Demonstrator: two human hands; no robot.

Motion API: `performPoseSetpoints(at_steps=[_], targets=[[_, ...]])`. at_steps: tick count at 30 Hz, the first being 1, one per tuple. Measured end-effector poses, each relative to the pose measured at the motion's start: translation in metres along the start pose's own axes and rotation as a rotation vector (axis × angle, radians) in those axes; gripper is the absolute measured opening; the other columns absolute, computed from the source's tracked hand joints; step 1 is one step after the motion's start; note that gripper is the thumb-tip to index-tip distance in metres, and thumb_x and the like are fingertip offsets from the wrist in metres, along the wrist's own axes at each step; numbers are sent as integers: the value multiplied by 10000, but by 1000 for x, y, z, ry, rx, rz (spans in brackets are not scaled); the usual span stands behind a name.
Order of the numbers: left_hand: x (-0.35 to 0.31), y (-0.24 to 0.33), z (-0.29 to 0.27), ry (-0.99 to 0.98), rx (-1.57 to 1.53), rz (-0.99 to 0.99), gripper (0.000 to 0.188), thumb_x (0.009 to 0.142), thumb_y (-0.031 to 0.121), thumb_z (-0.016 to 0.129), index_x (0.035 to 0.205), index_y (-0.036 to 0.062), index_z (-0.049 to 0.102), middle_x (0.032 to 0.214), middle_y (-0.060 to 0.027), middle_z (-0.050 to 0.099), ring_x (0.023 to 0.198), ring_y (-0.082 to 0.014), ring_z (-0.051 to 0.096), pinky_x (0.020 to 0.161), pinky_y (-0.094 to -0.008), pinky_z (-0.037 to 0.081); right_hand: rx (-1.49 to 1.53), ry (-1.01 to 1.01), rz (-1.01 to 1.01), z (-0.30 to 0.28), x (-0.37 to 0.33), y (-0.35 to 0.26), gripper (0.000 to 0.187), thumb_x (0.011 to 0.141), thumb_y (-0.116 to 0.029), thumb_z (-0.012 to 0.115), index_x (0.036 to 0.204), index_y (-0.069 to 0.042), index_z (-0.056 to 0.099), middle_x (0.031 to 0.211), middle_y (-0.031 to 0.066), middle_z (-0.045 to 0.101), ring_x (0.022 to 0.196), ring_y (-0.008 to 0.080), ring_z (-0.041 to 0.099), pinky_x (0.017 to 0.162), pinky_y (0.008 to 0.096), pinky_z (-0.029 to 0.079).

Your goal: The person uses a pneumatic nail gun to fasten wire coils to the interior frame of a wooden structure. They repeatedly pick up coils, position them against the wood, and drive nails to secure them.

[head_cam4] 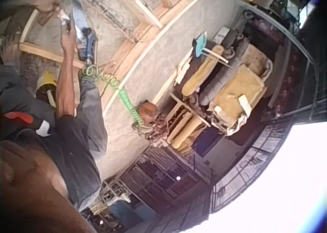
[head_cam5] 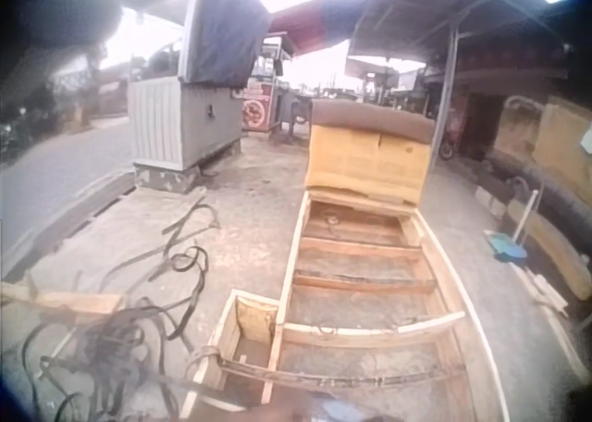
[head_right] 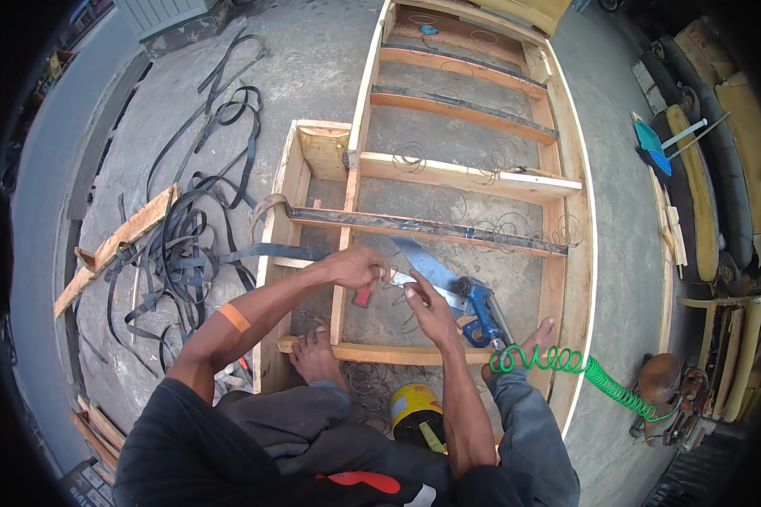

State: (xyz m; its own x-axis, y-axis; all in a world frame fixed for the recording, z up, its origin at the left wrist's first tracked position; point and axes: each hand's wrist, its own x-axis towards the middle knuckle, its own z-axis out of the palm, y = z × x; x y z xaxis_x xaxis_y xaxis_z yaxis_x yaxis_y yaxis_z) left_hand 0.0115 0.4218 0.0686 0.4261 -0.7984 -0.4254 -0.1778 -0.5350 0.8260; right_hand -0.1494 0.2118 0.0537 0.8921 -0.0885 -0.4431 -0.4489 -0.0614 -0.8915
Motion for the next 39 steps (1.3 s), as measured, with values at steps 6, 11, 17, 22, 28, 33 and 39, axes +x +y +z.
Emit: performPoseSetpoints(at_steps=[6,11,17,22,28,33,39], targets=[[0,-62,-58,374,-507,-301,250,1044,230,574,1090,26,710,757,-82,714,596,-126,608,525,-283,482,35,-89,-209,50,31,-75,514,1071,-277,610,1510,-30,506,1213,143,674,1075,205,676,913,352,565],[19,-72,-71,406,-178,-400,296,1009,209,582,1112,-39,707,881,-189,757,815,-310,740,752,-440,583,200,3,-135,70,88,-94,416,1105,-268,537,1412,8,581,1059,152,683,863,172,708,721,303,610],[10,-89,-63,571,438,-332,385,942,270,667,1182,-31,656,1196,-268,639,1121,-469,658,969,-523,548,-31,37,-30,72,109,-132,411,1107,-275,497,1321,57,611,882,126,674,699,176,691,617,304,599],[-7,-88,-65,626,331,-255,416,937,296,687,1239,15,640,1270,-258,558,1114,-460,644,958,-526,548,-18,-8,27,77,115,-141,379,1099,-265,498,1256,55,626,821,125,675,650,176,683,586,302,589],[-7,-65,-66,505,387,-201,646,823,355,783,1362,46,605,1401,-194,557,1352,-421,451,1164,-570,332,319,-107,78,86,120,-143,317,1089,-241,523,1251,28,564,958,200,720,731,207,726,631,316,610],[1,-78,-63,427,420,-184,813,769,372,826,1482,147,506,1447,-134,572,1370,-408,428,1139,-573,312,448,-136,35,96,119,-125,303,1114,-237,483,1271,15,546,1020,215,724,825,221,746,699,331,633],[-2,-76,-60,377,476,-191,899,758,337,857,1542,207,437,1508,-88,556,1441,-352,430,1125,-634,323,497,-231,32,99,107,-111,300,1121,-241,462,1309,-20,540,1098,194,723,863,224,747,713,342,634]])
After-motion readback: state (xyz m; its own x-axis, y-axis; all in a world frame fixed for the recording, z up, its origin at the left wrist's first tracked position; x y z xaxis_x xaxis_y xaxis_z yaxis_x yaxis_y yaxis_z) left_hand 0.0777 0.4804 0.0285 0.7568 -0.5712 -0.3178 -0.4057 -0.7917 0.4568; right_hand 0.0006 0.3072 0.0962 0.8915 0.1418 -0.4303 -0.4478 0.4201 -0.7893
